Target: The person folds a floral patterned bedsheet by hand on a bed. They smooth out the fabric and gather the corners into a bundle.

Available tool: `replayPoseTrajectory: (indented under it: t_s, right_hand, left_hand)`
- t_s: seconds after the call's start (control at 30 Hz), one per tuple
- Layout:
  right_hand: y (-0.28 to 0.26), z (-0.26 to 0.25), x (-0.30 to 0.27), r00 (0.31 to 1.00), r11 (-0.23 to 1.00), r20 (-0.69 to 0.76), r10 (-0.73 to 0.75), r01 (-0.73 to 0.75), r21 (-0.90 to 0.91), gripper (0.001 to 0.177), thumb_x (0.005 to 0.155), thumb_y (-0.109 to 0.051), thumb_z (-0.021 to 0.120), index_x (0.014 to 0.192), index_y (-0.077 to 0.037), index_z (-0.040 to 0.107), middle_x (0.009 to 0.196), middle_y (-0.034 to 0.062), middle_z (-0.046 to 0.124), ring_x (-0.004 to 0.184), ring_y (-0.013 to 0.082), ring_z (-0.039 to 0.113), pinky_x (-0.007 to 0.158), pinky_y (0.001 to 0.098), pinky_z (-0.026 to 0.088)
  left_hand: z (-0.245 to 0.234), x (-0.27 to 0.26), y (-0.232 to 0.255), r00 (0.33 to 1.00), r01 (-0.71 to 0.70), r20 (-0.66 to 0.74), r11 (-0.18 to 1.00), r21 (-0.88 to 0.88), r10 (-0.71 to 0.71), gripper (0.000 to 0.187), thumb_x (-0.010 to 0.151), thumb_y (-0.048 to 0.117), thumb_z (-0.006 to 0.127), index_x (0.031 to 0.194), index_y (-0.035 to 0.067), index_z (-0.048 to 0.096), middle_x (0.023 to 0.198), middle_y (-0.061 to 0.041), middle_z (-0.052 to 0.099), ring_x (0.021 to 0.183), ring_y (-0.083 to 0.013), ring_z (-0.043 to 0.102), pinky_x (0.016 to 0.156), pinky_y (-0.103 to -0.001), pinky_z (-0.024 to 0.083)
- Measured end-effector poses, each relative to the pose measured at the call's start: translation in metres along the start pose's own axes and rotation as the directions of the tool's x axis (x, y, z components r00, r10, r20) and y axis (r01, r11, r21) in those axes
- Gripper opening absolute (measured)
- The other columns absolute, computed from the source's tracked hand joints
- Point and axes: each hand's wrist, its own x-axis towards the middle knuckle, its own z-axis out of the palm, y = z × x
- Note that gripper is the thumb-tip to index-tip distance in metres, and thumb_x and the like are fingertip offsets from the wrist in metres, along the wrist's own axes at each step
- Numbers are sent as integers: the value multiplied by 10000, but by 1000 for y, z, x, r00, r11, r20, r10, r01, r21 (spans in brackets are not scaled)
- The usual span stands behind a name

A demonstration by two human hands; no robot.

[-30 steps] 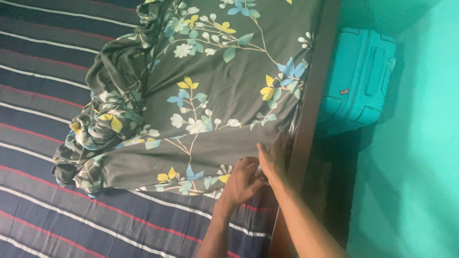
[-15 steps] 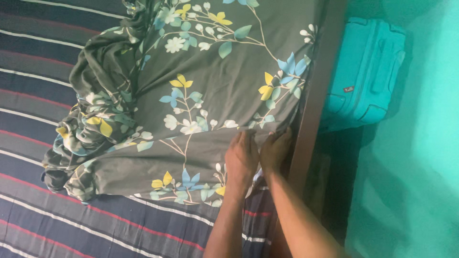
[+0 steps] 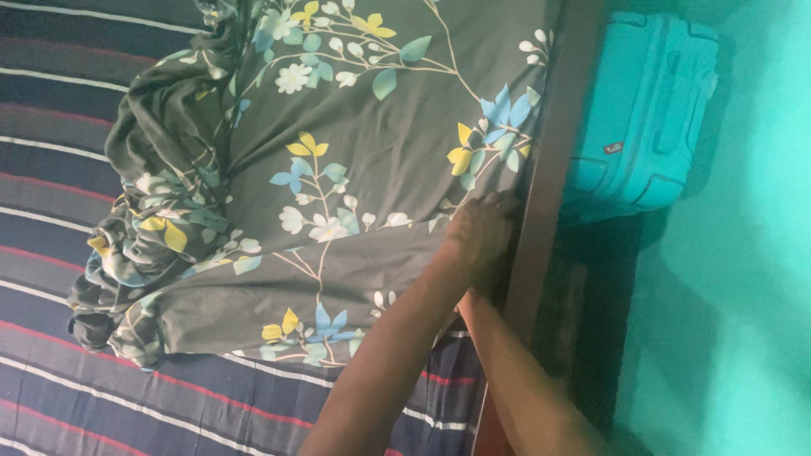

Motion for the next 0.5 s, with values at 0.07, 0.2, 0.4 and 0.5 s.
replayPoseTrajectory:
  t_s: [0.07,0.2,0.4,0.5]
  right_hand:
    - [-2,-8,3,998,997,-8,66,-66,42,395,1121,-211,459,1454,-5,507,1405,183,562,1202,283,559,997,399,439]
    - [-1,-16,3,993,987,-13,114,-111,113,391,1122,-208,459,1455,-8,507,1400,179,563,1204,280,561,998,396,441]
    - [-3,-14,3,998,979,-17,61,-56,195,386,1123,-202,459,1456,-12,506,1394,173,565,1206,276,564,999,392,444]
    - [0,-15,2,999,976,-17,48,-44,215,383,1123,-199,459,1456,-14,505,1391,170,566,1207,274,565,1000,390,446]
  left_hand:
    - [1,5,-3,999,17,-32,1000,-14,-17,286,938,260,496,1024,190,759,1300,2,604,1195,-194,585,849,-382,563]
    - [11,11,-5,982,163,-61,960,-229,-181,299,1027,299,466,1185,192,696,1260,-3,614,1167,-212,621,879,-398,575]
    - [26,23,-3,995,98,-24,993,-71,-100,297,996,192,493,1228,211,677,1319,-33,607,1129,-211,667,876,-387,585]
    - [33,28,-4,994,112,-2,984,-136,-114,334,1028,180,490,1319,191,653,1444,-42,539,1182,-228,639,949,-402,558]
